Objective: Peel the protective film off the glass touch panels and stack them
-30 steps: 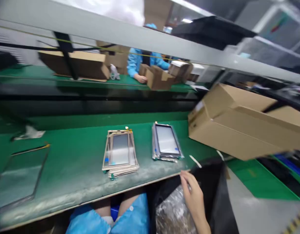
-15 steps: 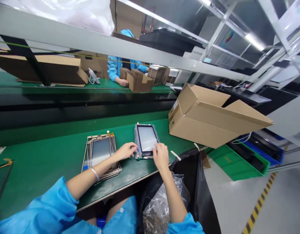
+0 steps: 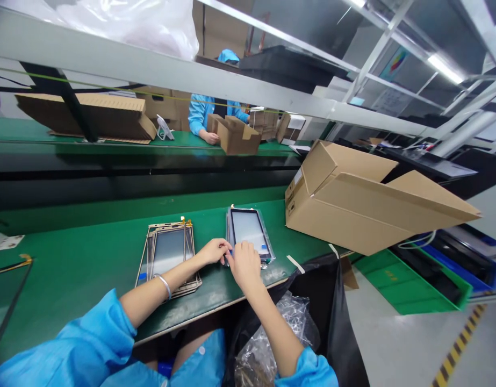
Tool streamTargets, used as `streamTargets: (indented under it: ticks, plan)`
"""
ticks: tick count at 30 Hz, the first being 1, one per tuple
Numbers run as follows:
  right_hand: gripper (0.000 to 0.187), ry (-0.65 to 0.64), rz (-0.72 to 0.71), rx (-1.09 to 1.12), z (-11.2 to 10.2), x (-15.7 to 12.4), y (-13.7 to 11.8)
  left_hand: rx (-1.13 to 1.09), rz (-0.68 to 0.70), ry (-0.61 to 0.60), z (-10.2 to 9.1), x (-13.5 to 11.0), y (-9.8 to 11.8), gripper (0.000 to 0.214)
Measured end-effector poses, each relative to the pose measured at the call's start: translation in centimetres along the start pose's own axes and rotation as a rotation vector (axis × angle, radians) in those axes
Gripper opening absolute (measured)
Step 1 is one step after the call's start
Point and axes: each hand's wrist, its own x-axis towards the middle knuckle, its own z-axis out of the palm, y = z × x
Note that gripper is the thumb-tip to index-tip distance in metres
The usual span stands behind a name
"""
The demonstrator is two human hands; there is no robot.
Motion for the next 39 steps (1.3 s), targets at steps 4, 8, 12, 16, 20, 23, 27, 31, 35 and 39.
streamTargets:
  ticks: [4, 8, 12, 16, 20, 23, 27, 31, 35, 39]
  plan:
    - [0.013, -0.091, 0.039, -0.075, -0.7, 0.7, -1.2, -0.088, -0.013, 0.019, -0.1, 0.0, 0.0, 0.032]
    - [0.018, -0.182, 0.063, -0.110, -0.9, 1.1, -1.8, -0.198, -0.018, 0.020, 0.0, -0.4, 0.3, 0.031]
    - [0.018, -0.268, 0.054, -0.085, -1.2, 1.8, -1.6, -0.320, -0.022, 0.018, 0.2, -0.6, 0.4, 0.032]
    - [0.013, -0.327, -0.019, 0.021, -2.5, 2.8, 0.1, -0.459, -0.022, -0.009, 0.2, -1.1, 0.4, 0.032]
    - [0.022, -0.308, -0.057, 0.171, -5.2, 3.7, 1.8, -0.641, 0.011, -0.046, 0.2, -2.2, 1.6, 0.033]
    - [0.021, -0.308, -0.096, 0.287, -7.0, 3.4, 1.0, -0.828, 0.069, -0.063, 0.1, -3.5, 3.0, 0.048]
    - [0.018, -0.369, -0.206, 0.436, -8.8, 1.2, -2.4, -1.046, 0.073, -0.155, -0.6, -6.5, 4.0, 0.070]
    - [0.009, -0.313, -0.439, 0.536, -10.0, -1.6, -4.8, -1.207, 0.067, -0.215, -1.7, -10.4, 3.5, 0.069]
    - [0.023, -0.159, -0.557, 0.370, -10.3, -3.1, -5.5, -1.342, 0.079, -0.177, -2.5, -13.1, 2.8, 0.068]
    - [0.017, -0.131, -0.598, 0.375, -10.6, -3.1, -6.2, -1.437, 0.094, -0.101, -2.9, -14.6, 2.6, 0.064]
